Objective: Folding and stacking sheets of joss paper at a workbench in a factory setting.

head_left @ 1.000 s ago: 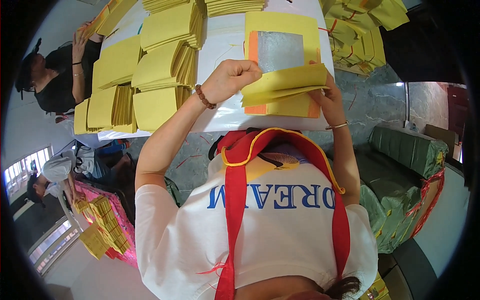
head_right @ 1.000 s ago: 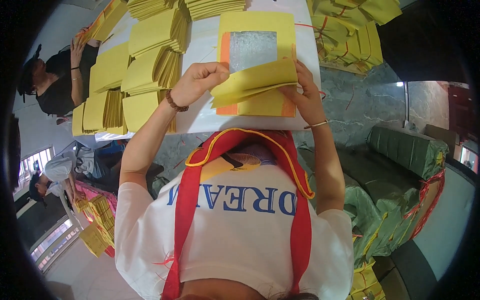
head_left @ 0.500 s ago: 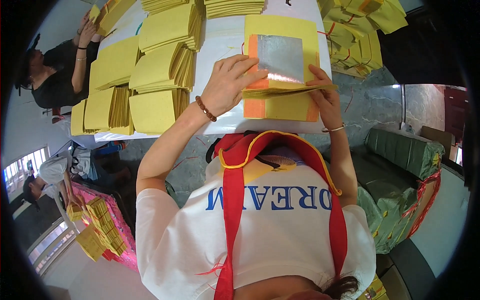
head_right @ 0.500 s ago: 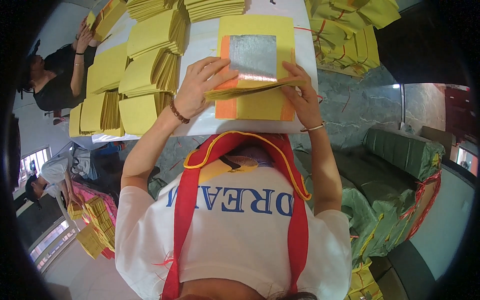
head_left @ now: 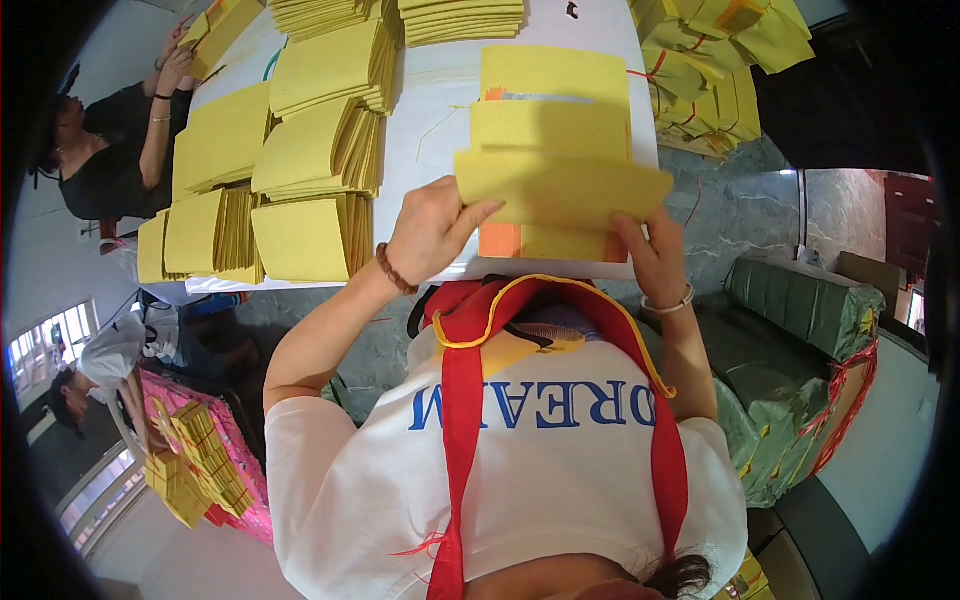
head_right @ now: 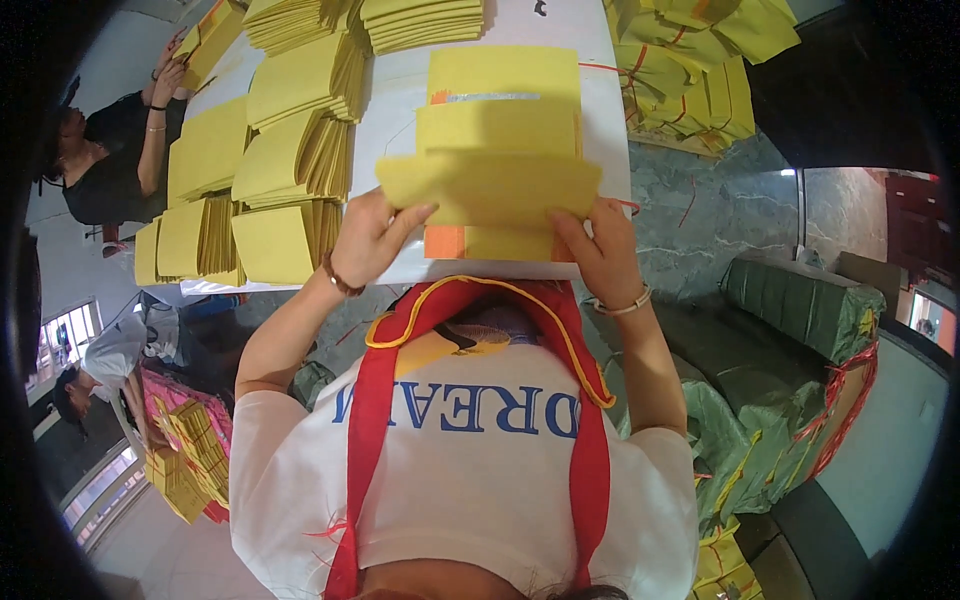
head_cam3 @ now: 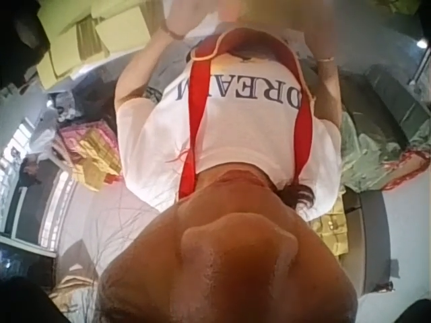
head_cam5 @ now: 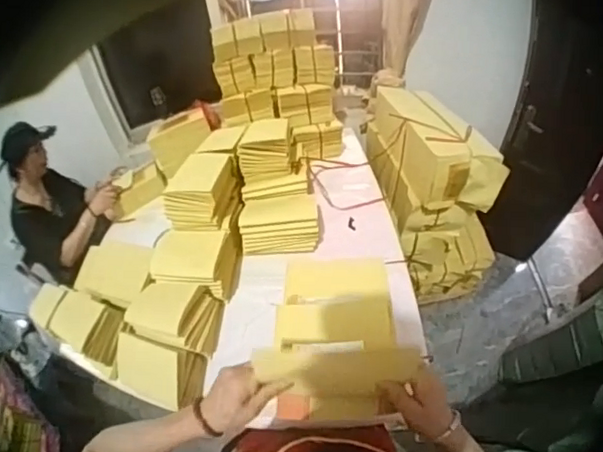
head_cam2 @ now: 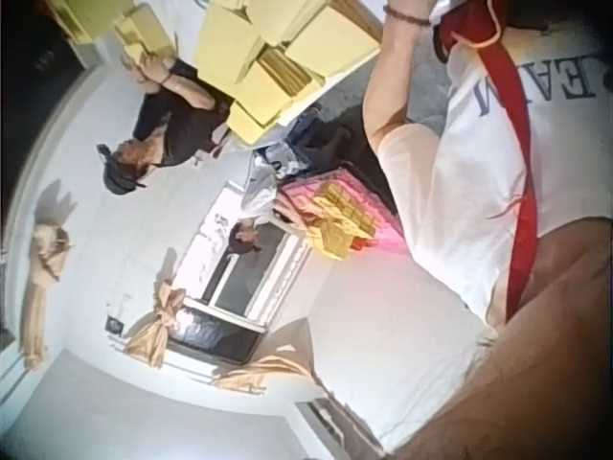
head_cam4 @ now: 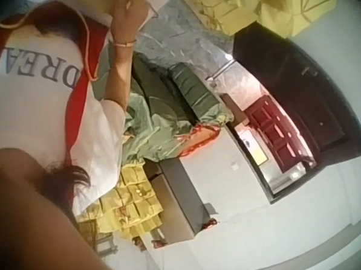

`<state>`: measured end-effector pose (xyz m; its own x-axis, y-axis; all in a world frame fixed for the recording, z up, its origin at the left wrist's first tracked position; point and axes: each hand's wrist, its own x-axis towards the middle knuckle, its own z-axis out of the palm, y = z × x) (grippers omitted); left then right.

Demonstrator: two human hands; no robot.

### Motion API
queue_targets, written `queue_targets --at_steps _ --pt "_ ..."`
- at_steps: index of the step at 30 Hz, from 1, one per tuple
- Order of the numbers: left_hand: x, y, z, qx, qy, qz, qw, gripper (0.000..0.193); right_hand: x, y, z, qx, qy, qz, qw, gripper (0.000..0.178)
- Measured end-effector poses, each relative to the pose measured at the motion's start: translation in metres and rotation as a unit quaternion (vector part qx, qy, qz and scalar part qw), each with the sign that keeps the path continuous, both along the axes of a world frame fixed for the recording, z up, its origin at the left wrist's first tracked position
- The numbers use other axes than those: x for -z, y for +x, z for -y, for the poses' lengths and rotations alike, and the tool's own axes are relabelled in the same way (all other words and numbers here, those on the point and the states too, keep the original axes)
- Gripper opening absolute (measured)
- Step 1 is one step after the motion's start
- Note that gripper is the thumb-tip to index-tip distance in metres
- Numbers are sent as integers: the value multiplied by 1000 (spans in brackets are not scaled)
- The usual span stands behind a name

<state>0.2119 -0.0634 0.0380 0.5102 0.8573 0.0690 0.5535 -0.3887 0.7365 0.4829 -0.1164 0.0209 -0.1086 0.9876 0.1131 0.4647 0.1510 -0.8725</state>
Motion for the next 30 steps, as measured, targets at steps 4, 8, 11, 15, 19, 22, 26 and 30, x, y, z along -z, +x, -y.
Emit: queue_targets --at_steps 4,8,11,15,19,22,26,30 --pt "17 6 -21 -82 -226 101 966 33 -6 -27 -17 145 -42 -200 968 31" --pt "12 11 -26 -78 -250 129 957 33 -7 -22 -22 115 -16 -209 971 34" --pt "12 13 -32 -77 -317 213 921 35 -7 -18 -29 113 -8 -47 992 34" --pt "13 10 -39 -83 -337 209 914 36 -11 -19 -37 137 -73 0 988 33" --pt "16 12 -40 -93 -343 233 905 37 0 -19 -43 153 -94 -63 982 33" --pt "15 15 -39 -113 -353 235 899 38 9 -19 -43 152 -71 -93 981 32" --pt "14 16 -41 -119 -355 233 898 38 11 -21 -42 162 -54 -96 981 33" --pt "9 9 -41 -140 -260 174 939 43 7 -20 -41 167 -86 -101 977 32"
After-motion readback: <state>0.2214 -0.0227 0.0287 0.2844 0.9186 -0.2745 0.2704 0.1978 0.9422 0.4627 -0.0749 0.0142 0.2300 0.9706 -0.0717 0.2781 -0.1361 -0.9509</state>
